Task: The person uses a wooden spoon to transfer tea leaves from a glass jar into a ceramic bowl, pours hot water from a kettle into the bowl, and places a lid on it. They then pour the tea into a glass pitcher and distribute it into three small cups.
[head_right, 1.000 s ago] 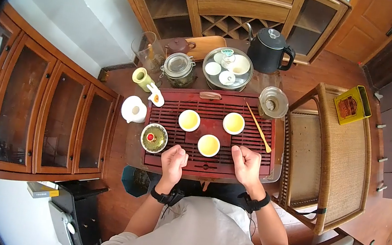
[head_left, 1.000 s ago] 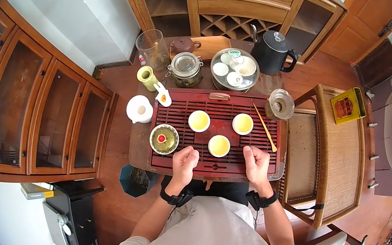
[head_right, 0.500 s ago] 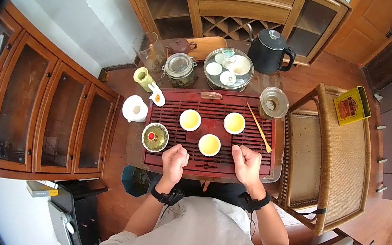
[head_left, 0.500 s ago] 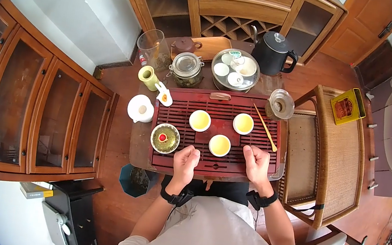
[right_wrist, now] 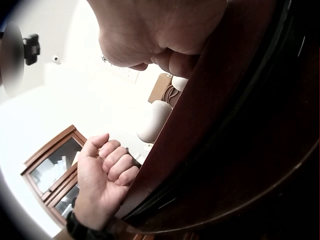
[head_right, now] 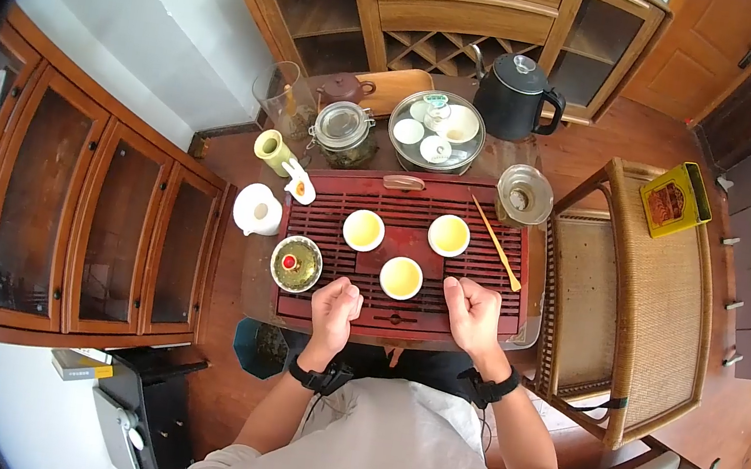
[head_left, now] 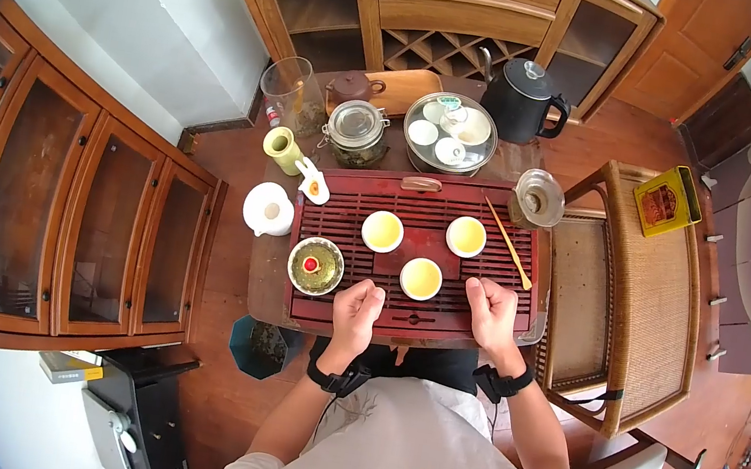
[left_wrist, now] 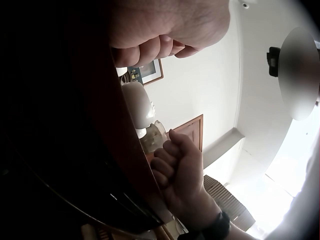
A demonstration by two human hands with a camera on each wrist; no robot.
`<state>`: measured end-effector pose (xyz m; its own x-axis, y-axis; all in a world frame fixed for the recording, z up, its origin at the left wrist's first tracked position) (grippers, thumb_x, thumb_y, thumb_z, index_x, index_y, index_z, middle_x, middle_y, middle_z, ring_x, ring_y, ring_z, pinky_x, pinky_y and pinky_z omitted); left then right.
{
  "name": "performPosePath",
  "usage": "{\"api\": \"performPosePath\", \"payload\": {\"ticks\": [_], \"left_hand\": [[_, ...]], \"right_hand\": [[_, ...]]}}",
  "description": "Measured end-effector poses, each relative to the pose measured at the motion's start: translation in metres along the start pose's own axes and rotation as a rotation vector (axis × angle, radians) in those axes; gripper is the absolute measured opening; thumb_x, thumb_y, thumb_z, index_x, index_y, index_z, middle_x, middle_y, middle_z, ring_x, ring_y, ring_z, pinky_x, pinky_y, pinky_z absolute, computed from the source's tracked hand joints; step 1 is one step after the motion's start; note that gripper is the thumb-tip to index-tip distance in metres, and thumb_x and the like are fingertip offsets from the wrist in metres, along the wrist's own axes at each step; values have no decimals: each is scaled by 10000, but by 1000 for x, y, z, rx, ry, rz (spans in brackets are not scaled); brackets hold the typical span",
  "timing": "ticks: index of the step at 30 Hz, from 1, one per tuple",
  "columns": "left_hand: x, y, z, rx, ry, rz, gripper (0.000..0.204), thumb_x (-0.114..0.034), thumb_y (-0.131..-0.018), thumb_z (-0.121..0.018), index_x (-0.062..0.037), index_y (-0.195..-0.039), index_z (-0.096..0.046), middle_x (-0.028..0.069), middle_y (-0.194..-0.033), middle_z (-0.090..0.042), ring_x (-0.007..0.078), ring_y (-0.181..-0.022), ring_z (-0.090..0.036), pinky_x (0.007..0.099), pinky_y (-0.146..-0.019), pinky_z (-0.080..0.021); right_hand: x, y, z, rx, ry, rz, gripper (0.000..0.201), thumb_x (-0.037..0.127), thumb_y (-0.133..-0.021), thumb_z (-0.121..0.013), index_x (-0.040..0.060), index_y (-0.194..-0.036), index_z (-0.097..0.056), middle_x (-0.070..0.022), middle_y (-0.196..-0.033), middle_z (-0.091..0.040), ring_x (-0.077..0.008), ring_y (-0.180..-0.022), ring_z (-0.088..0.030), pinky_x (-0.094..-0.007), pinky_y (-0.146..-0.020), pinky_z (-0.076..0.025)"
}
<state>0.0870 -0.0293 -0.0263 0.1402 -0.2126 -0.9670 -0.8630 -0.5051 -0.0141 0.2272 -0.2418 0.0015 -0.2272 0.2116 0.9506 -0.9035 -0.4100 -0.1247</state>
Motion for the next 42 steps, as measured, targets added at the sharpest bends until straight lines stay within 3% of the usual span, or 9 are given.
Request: {"api": "performPosePath", "payload": {"ticks": [42], "left_hand": [[-3,0,-2,1,-53,8,416,-163,-1100,-601,-127,-756,-370,-60,-663,-346,47,-575,-313,264,-524,-237]], "right_hand": [[3,-1,0,10,44,-22,491,186,-1067,-674,11,-666,-451,-29,-579,-352,-116,-566,-312,-360,-508,-305]]}}
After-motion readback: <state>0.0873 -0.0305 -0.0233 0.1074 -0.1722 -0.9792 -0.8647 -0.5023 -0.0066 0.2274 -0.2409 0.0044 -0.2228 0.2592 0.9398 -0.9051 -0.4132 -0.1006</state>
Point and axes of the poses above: each hand's wrist, its own y-axis away from the middle knuckle, its own z-axis out of the back of the hand, x = y × z, the point moved 7 cm from there along -y, towards the middle knuckle
